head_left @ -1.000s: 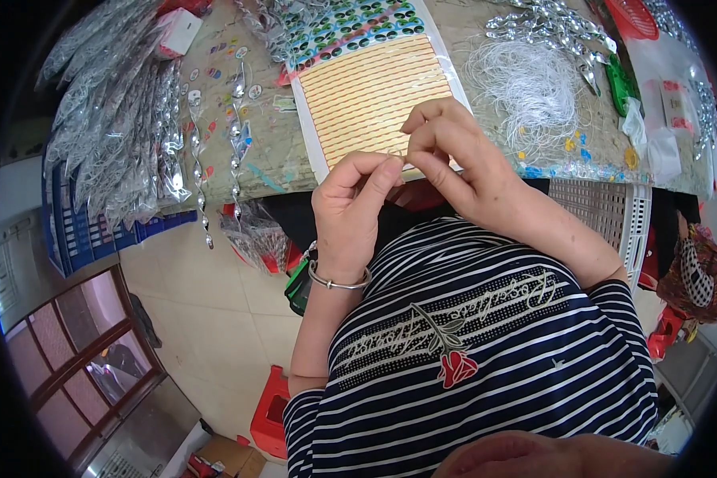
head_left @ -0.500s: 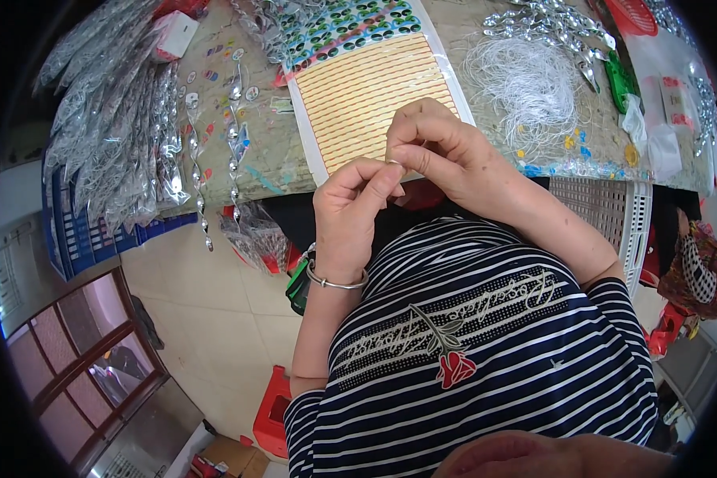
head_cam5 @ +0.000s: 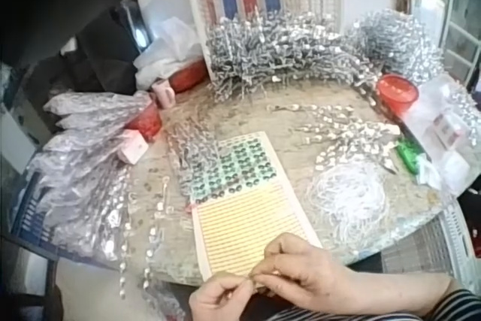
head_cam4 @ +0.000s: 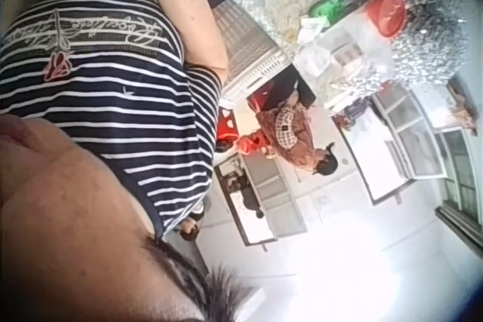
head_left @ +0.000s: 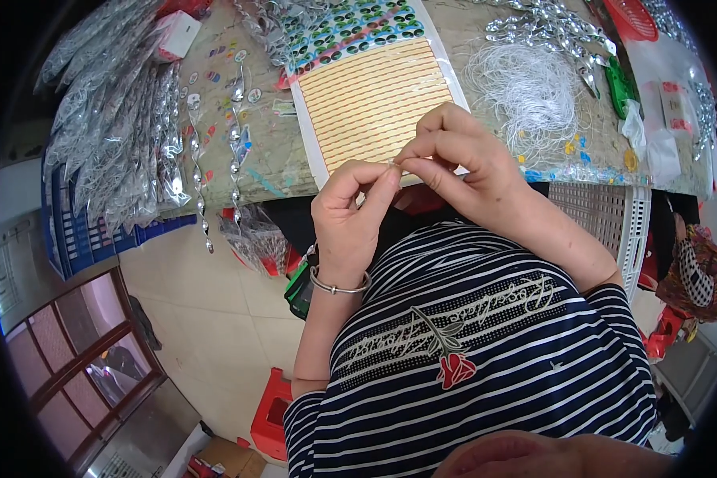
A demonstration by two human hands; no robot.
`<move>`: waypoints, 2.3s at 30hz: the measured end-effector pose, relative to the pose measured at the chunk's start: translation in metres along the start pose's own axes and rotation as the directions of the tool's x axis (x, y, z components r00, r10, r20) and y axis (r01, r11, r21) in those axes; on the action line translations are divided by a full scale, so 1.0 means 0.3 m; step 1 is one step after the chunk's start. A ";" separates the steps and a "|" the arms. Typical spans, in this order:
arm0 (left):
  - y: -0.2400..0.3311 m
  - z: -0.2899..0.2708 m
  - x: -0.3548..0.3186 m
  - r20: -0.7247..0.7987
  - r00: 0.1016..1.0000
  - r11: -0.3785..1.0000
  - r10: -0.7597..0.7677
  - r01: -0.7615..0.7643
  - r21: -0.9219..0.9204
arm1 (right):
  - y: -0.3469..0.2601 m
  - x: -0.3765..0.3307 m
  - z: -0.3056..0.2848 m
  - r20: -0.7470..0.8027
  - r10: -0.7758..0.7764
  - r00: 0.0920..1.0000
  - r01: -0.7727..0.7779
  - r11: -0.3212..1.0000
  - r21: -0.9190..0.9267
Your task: Apply stickers to small decorative toy components from a sticker sheet.
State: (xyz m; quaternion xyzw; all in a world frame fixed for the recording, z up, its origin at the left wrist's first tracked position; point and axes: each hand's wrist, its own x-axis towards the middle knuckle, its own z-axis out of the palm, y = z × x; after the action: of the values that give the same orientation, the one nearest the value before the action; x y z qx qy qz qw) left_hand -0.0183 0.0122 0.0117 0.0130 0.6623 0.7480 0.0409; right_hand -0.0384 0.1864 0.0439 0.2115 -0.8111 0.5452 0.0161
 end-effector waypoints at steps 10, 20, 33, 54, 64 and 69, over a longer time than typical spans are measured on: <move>-0.013 0.003 0.004 0.036 0.983 0.959 0.178 -0.182 0.216 | 0.010 0.004 0.004 -0.010 -0.145 0.989 0.138 0.958 -0.253; -0.020 0.015 -0.005 -0.028 0.999 0.980 0.047 -0.041 0.195 | 0.032 0.015 0.045 -0.033 -0.239 0.970 0.206 0.892 -0.402; 0.012 -0.001 -0.011 -0.017 0.982 0.975 -0.187 0.183 -0.126 | 0.050 -0.008 0.022 0.147 0.320 0.936 -0.352 0.872 0.341; 0.018 -0.012 -0.020 0.045 0.972 0.968 -0.232 0.227 0.103 | 0.055 -0.019 0.013 0.100 0.145 0.984 -0.159 0.976 0.152; 0.055 0.031 -0.012 0.157 0.949 0.961 -0.274 0.277 0.006 | 0.005 -0.027 -0.045 0.226 0.430 0.874 -0.468 0.619 0.631; 0.072 0.030 -0.032 0.115 0.975 0.952 -0.192 0.157 0.263 | 0.032 0.008 -0.157 0.116 0.359 0.926 -0.328 0.615 0.717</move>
State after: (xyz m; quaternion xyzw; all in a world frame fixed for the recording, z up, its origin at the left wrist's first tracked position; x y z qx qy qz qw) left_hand -0.0091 0.0179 0.0346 0.0114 0.7461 0.6483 0.1510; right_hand -0.0536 0.2308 0.0551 0.0304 -0.5535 0.8173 -0.1573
